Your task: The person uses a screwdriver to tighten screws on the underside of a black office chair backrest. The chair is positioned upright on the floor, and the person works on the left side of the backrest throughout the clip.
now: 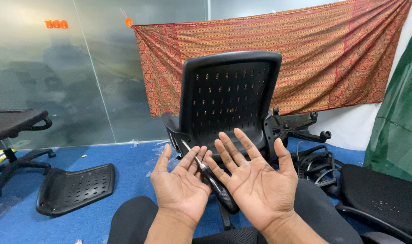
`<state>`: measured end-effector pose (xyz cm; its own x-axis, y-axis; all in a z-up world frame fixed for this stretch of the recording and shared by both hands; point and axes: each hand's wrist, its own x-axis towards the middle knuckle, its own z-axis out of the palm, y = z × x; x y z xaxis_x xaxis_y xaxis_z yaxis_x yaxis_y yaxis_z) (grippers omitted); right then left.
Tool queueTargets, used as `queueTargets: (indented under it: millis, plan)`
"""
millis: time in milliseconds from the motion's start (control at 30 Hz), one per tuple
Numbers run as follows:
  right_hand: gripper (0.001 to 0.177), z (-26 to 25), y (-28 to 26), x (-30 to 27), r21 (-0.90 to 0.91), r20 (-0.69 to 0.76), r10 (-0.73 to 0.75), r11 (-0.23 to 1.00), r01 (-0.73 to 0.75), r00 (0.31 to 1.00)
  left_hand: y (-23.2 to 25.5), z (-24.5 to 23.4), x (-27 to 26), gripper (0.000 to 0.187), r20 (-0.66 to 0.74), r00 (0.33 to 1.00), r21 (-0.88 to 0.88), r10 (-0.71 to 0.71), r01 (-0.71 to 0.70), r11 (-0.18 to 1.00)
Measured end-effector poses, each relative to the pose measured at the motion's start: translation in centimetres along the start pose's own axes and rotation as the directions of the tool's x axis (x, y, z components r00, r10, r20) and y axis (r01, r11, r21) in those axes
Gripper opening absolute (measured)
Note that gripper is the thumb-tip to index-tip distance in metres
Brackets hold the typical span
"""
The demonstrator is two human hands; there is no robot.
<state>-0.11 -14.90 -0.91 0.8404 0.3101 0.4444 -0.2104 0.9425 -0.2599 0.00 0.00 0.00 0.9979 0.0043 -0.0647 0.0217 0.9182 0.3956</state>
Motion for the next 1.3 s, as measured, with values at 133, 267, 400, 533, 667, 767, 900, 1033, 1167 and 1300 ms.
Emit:
queueTargets:
  millis: [133, 267, 400, 533, 667, 767, 900, 1033, 1167, 1300]
  plan:
    - [0.073, -0.5, 0.0, 0.4, 0.006, 0.015, 0.005, 1.000, -0.005, 1.000, 0.0, -0.3, 0.5, 0.086, -0.025, 1.000, -0.013, -0.014, 0.014, 1.000]
    - [0.072, -0.9, -0.2, 0.8, 0.017, 0.011, 0.018, 1.000, -0.018, 1.000, 0.0, -0.5, 0.9, 0.086, -0.049, 0.998, -0.010, -0.025, 0.025, 1.000]
    - [0.071, -1.4, -0.2, 1.1, 0.007, -0.045, 0.014, 1.000, -0.014, 0.999, 0.0, -0.8, 1.5, 0.085, -0.064, 0.997, -0.041, -0.039, 0.037, 0.998]
    - [0.071, -1.8, 0.0, 1.5, 0.021, -0.066, 0.015, 1.000, -0.014, 0.998, -0.1, -1.0, 2.2, 0.085, -0.095, 0.994, -0.009, -0.052, 0.051, 0.999]
    - [0.071, -2.4, 0.3, 1.9, 0.042, -0.068, 0.032, 0.999, -0.029, 0.997, -0.3, -1.3, 2.9, 0.085, -0.093, 0.993, -0.003, -0.067, 0.067, 0.998]
    - [0.068, -2.9, 0.3, 2.3, 0.003, -0.104, 0.031, 1.000, -0.031, 0.994, -0.5, -1.8, 3.2, 0.084, -0.127, 0.988, 0.006, -0.084, 0.085, 0.996]
    - [0.058, -4.0, 0.3, 2.7, -0.274, -0.249, -0.017, 0.960, -0.053, 0.968, -0.4, -2.7, 3.7, 0.081, -0.168, 0.981, -0.019, -0.096, 0.094, 0.995]
    - [0.049, -6.4, 0.8, 2.8, -0.683, -0.443, -0.096, 0.680, -0.267, 0.891, 0.0, -3.4, 4.7, 0.079, -0.251, 0.964, 0.012, -0.093, 0.099, 0.995]
    - [0.048, -10.0, 1.7, 3.3, -0.755, -0.399, -0.053, 0.585, -0.295, 0.916, 0.6, -3.1, 6.8, 0.078, -0.284, 0.952, 0.017, -0.113, 0.123, 0.992]
    - [0.046, -13.3, 2.2, 4.4, -0.677, -0.386, -0.056, 0.695, -0.241, 0.921, 1.1, -2.7, 9.2, 0.076, -0.247, 0.961, 0.024, -0.127, 0.137, 0.990]
